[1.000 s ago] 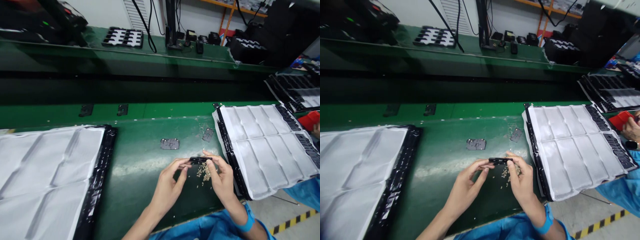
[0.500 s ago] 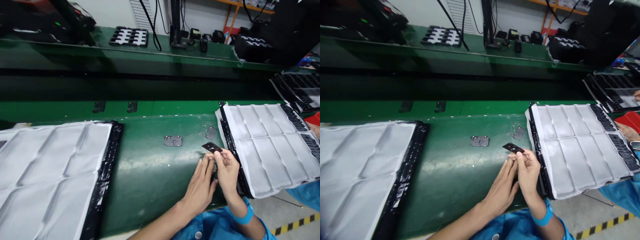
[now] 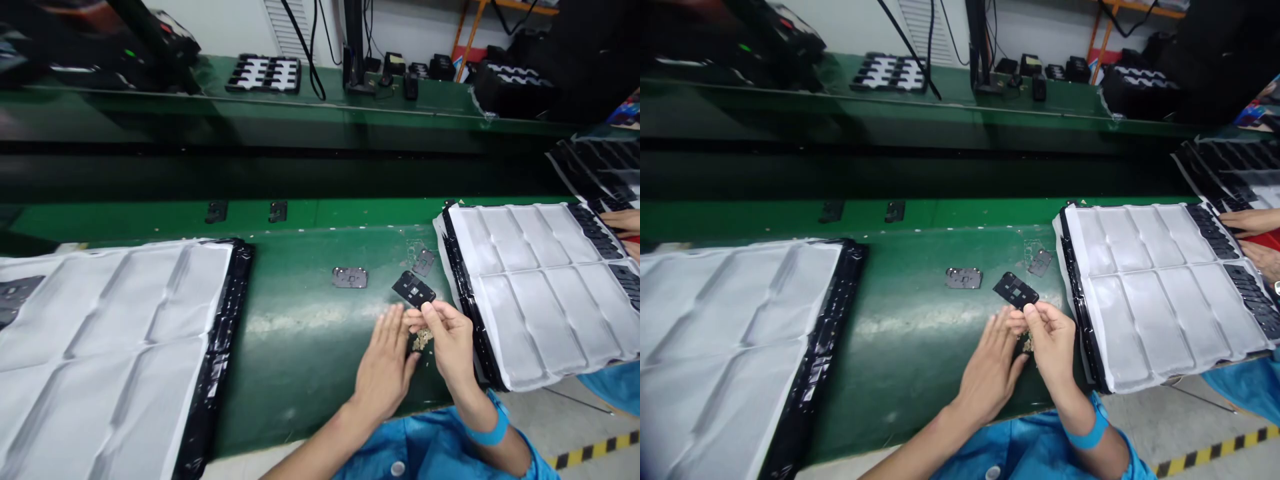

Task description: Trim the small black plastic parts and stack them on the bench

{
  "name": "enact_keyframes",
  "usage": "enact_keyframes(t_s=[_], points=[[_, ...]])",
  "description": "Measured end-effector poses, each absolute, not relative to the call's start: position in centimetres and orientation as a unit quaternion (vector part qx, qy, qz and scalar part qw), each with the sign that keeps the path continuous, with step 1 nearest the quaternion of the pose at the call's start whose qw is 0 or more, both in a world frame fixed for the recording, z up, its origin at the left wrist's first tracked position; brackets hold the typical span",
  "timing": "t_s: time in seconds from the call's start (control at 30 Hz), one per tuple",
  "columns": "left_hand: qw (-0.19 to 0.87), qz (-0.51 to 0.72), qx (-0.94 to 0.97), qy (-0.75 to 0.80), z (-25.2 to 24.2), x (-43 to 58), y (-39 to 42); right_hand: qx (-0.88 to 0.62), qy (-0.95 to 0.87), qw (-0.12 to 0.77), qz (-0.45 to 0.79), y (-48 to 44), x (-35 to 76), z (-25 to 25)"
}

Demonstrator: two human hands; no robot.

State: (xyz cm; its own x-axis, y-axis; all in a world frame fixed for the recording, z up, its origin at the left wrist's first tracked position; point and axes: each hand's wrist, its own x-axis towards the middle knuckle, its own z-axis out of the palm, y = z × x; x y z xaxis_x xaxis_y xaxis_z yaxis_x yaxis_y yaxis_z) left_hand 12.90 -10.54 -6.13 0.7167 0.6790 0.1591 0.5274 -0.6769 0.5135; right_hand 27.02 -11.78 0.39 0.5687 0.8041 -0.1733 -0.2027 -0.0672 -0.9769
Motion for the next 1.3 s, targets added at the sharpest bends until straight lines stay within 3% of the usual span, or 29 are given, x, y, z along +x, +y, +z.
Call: enact_keyframes(t_s=[0.07, 0.23, 0.4, 0.8, 1.1, 1.3], points=[[0.302, 0.211, 0.877, 0.310, -5.3, 13.9, -10.2, -0.613, -0.258, 0.634, 0.394, -12.0, 27.0, 0.9], [0.419, 0.339, 0.728, 0.424, -1.6, 11.0, -7.2, -0.618, -0.271, 0.626, 0.391, -12.4, 26.7, 1.7], [0.540, 0.368, 0.594, 0.469, 2.4, 8.7, -5.3, -0.616, -0.327, 0.580, 0.421, -12.0, 25.3, 2.0], [0.663, 0.281, 0.512, 0.468, 4.5, 6.3, -4.3, -0.596, -0.363, 0.535, 0.476, -10.0, 23.6, 2.8], [0.677, 0.307, 0.475, 0.472, 3.8, 6.0, -3.7, -0.619, -0.413, 0.503, 0.439, -9.5, 22.8, 2.5], [0.674, 0.328, 0.462, 0.475, 2.8, 6.0, -3.9, -0.585, -0.386, 0.494, 0.514, -9.4, 22.5, 2.3]])
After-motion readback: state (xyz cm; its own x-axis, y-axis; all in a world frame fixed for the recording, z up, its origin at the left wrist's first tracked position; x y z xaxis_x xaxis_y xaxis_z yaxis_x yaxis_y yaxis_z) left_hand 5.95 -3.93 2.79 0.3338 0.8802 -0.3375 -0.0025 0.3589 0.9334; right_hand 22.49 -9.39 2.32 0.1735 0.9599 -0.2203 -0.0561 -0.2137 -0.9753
